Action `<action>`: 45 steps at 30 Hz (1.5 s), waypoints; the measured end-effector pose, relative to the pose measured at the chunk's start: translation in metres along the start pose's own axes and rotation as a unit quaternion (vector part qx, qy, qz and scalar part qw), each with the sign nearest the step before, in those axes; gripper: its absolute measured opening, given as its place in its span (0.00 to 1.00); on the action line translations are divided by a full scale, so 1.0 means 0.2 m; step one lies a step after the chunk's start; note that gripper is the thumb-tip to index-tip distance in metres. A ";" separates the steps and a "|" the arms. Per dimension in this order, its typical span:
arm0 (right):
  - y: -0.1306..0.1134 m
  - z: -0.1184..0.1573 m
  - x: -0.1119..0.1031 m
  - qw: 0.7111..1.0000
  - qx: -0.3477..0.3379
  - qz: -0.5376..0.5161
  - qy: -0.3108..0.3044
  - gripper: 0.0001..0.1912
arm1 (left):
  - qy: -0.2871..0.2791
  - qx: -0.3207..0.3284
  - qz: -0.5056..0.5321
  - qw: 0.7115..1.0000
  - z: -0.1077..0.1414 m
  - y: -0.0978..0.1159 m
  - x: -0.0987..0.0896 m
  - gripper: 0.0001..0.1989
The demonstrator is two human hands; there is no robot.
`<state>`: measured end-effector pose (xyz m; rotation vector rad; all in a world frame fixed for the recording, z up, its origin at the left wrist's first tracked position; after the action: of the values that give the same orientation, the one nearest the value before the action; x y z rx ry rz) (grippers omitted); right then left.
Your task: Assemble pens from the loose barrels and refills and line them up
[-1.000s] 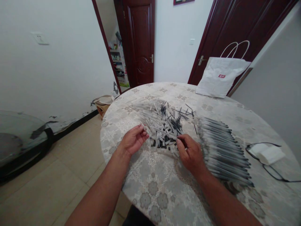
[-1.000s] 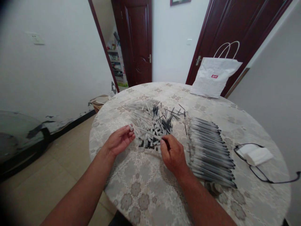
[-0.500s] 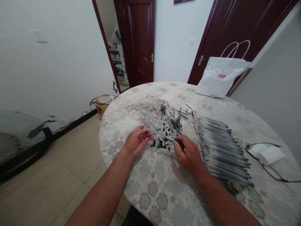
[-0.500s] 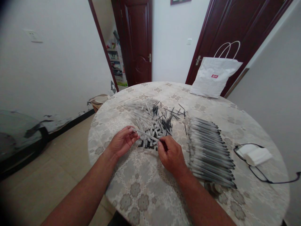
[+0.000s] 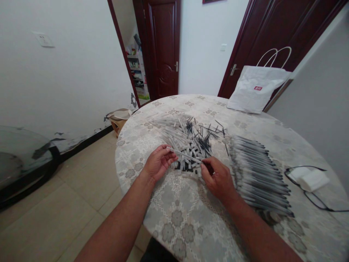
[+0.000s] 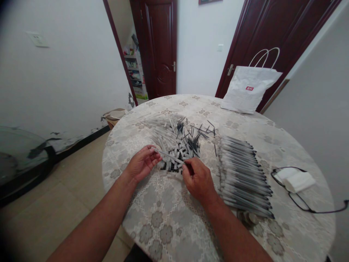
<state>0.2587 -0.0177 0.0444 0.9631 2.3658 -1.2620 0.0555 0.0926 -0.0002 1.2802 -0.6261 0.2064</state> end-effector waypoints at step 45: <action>0.03 -0.02 0.11 0.968 0.168 -0.116 -0.143 0.08 | 0.005 0.049 -0.224 0.973 0.00 0.02 0.02 0.17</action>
<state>0.2473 -0.0025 0.0312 0.5470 2.1231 -1.8002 0.0563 0.0936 0.0046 1.4799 -0.3082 -0.1320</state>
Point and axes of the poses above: each hand's wrist, its own z-axis away from the middle knuckle, its own x-axis out of the palm, y = z × x, the point moved 7 cm from there along -z, towards the middle knuckle, and after that the axes turned 7 degrees about -z, right-handed, at the moved point
